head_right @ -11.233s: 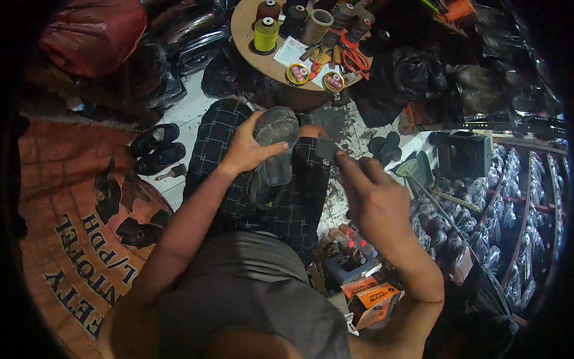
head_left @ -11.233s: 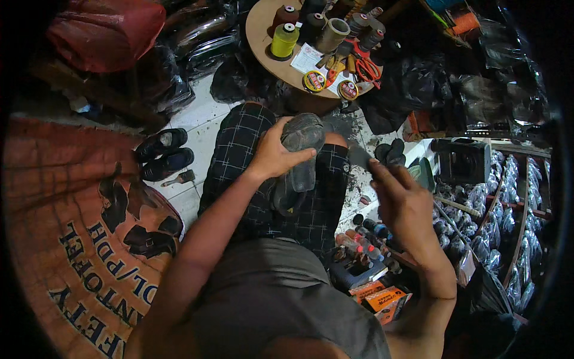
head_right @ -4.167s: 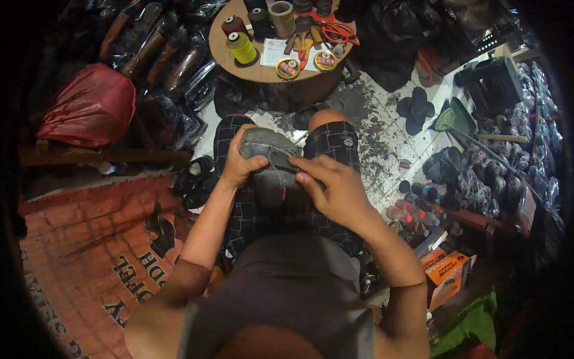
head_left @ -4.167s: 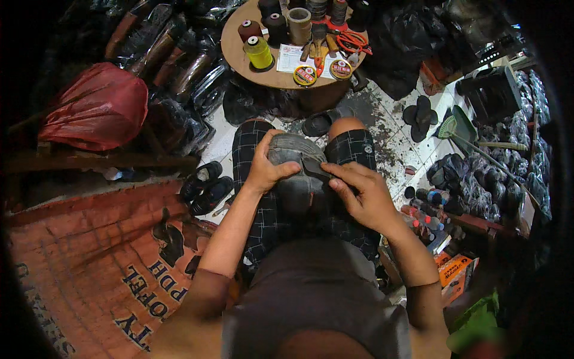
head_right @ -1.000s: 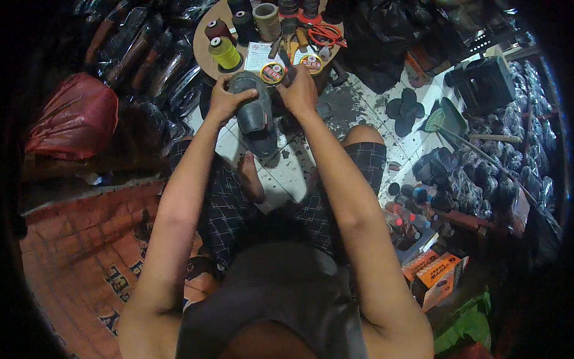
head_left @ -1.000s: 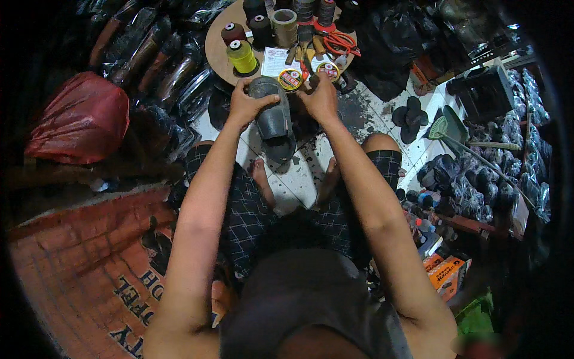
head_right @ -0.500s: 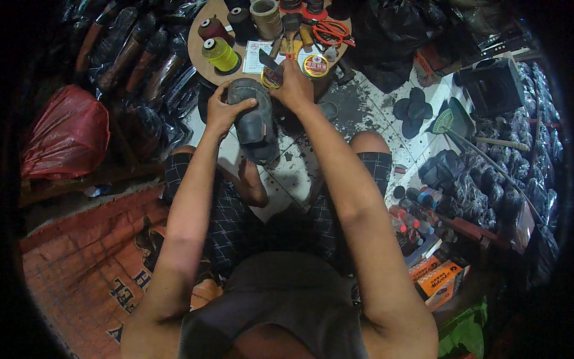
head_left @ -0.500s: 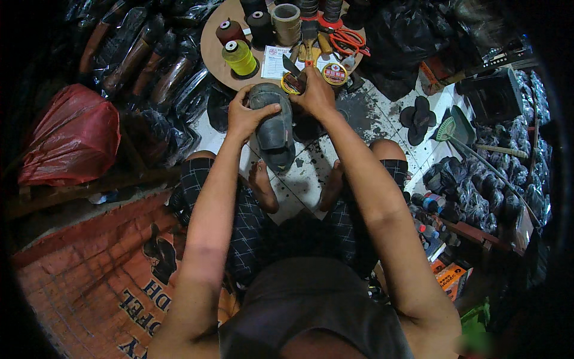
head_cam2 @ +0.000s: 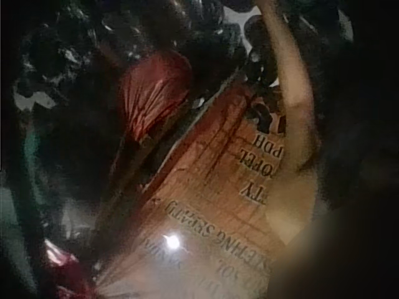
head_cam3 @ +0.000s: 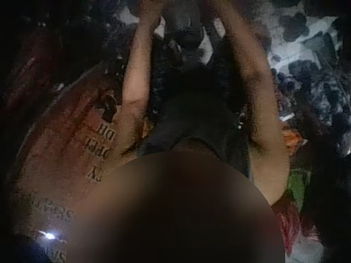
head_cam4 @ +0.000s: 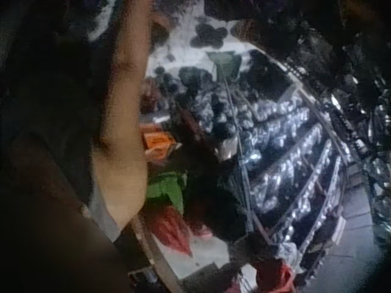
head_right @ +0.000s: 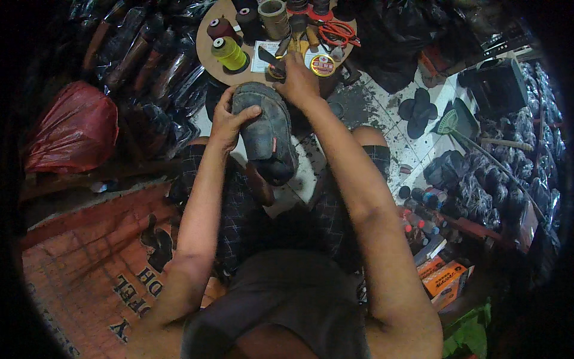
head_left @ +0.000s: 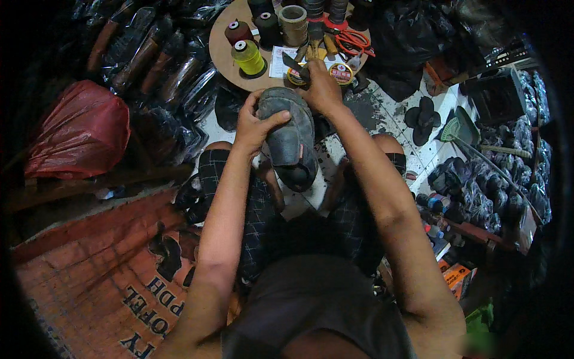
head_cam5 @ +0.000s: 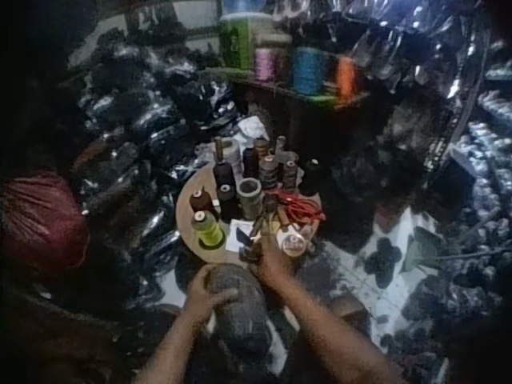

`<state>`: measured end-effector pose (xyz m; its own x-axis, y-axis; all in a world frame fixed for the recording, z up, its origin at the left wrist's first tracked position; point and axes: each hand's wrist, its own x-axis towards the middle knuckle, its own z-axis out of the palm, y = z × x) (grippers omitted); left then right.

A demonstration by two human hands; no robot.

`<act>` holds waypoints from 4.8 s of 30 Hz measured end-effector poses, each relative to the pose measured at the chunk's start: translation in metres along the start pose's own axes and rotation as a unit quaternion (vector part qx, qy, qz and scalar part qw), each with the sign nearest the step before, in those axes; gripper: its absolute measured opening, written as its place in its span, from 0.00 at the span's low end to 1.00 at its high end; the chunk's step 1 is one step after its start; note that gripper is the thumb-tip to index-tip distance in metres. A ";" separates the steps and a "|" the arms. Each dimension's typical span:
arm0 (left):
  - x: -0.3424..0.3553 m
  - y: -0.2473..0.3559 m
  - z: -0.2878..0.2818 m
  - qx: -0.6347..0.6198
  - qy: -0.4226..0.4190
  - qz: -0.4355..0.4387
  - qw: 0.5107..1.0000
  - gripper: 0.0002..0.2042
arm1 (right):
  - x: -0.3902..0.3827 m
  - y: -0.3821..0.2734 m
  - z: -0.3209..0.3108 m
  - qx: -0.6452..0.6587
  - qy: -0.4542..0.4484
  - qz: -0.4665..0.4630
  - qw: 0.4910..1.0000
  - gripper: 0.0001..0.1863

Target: The person sits on the floor in a cluttered workshop and repairs a black shoe. They use a small knife to scrape or trim the sole and heel area, then use red-handled pliers to pull or adjust parts of the shoe. The person handles the shoe repeatedly, turning it over to work on different sections.

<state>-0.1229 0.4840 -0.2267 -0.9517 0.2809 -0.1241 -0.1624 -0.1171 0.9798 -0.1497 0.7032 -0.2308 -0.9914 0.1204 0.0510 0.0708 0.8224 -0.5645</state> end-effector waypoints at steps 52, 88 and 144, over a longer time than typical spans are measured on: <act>-0.132 0.020 0.050 0.041 0.026 0.130 0.990 0.35 | -0.190 -0.065 -0.158 -0.104 -0.160 -0.182 0.965 0.18; -0.092 0.044 0.039 0.038 -0.062 0.031 0.997 0.40 | -0.201 -0.070 -0.180 0.066 -0.118 -0.079 0.988 0.23; -0.076 0.034 0.017 0.001 0.015 0.086 0.996 0.35 | -0.123 -0.068 -0.121 0.207 -0.145 -0.182 0.950 0.25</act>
<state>-0.0520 0.4747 -0.1816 -0.9728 0.2278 0.0416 0.0050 -0.1587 0.9873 -0.0189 0.7000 -0.0991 -0.9344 -0.3390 0.1099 -0.2730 0.4830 -0.8320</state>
